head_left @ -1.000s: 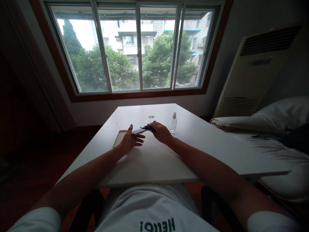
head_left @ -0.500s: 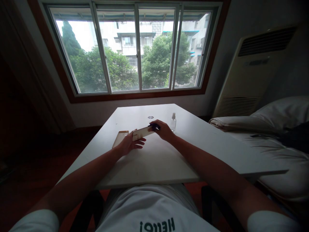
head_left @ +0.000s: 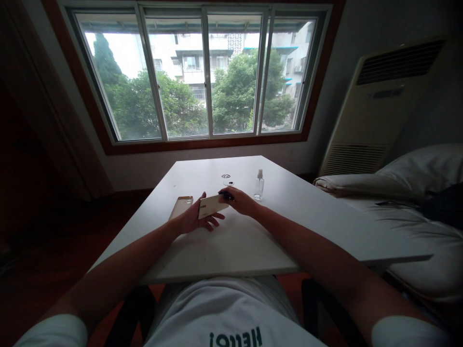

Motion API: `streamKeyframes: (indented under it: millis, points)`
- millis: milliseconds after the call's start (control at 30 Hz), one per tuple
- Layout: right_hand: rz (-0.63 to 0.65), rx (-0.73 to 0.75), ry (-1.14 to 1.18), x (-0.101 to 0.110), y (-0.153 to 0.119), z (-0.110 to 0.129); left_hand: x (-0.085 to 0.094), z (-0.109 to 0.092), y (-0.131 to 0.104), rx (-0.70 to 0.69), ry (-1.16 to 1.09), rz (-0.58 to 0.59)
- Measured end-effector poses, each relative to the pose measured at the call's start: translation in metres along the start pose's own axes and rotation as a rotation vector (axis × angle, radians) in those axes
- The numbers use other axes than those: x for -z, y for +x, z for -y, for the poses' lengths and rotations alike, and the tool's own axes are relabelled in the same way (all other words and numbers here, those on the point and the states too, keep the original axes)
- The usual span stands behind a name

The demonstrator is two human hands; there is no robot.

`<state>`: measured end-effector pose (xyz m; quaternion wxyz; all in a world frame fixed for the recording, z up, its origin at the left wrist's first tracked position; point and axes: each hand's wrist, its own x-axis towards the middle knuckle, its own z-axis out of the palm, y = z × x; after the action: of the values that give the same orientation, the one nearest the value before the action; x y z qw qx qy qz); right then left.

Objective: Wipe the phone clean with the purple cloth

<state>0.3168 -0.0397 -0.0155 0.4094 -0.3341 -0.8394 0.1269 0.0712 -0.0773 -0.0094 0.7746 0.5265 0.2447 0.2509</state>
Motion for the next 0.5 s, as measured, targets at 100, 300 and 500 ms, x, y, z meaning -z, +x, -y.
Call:
streamKeyframes:
  millis: [100, 300, 500]
  points:
    - [0.044, -0.034, 0.0, -0.0055, -0.0004, -0.0022, -0.0008, 0.0002, 0.0009, 0.027, 0.038, 0.011]
    - [0.062, -0.066, -0.001, -0.0107, -0.0004, -0.0049, -0.0027, 0.0004, 0.0025, 0.038, 0.077, -0.012]
    - [0.05, -0.03, -0.009, -0.0066, -0.0003, 0.0019, -0.0078, -0.0001, 0.0007, 0.012, 0.088, -0.042]
